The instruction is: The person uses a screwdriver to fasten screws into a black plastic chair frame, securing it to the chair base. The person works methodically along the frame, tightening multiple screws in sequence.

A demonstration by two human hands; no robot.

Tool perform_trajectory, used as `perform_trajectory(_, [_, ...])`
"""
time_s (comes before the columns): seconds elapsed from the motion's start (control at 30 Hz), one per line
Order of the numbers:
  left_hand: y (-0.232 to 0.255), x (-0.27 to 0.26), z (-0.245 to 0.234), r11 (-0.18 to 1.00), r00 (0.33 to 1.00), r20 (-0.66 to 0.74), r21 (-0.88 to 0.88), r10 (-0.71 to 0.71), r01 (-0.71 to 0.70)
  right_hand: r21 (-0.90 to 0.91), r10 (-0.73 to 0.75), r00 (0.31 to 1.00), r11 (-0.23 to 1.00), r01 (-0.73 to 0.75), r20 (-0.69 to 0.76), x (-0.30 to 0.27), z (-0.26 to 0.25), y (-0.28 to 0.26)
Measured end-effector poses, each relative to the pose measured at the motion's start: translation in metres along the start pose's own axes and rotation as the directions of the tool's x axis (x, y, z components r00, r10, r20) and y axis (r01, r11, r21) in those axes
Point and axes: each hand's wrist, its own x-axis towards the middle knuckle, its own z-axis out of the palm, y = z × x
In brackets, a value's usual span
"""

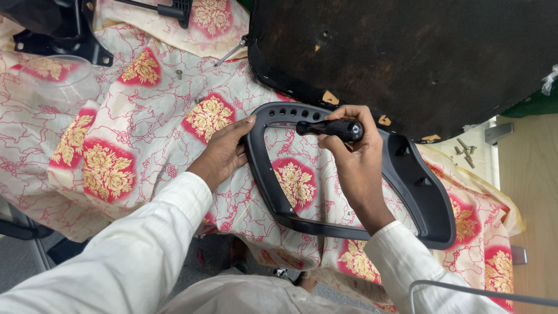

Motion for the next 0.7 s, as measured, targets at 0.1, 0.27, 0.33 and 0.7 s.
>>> perform_trajectory(0.1, [0.002, -0.001, 0.002, 1.0, 1.0, 0.005, 0.019, -0.002, 0.002, -0.076, 0.018, 1.0, 0.997, -0.016, 0.02, 0.001, 0.006, -0.008])
perform_trajectory(0.27, [0.004, -0.003, 0.005, 1.0, 1.0, -0.005, 0.013, 0.004, -0.004, -0.017, 0.128, 0.99, 0.992, -0.129, -0.052, -0.002, 0.029, -0.017])
perform_trajectory(0.33, [0.004, -0.003, 0.005, 1.0, 1.0, 0.003, 0.004, 0.011, -0.011, -0.062, 0.138, 0.985, 0.987, -0.145, -0.106, -0.003, 0.036, -0.02])
perform_trajectory(0.7, [0.005, 0.001, 0.003, 0.999, 1.0, -0.018, 0.033, 0.002, -0.002, -0.377, -0.1, 0.983, 0.926, 0.035, -0.153, -0.016, 0.04, -0.026])
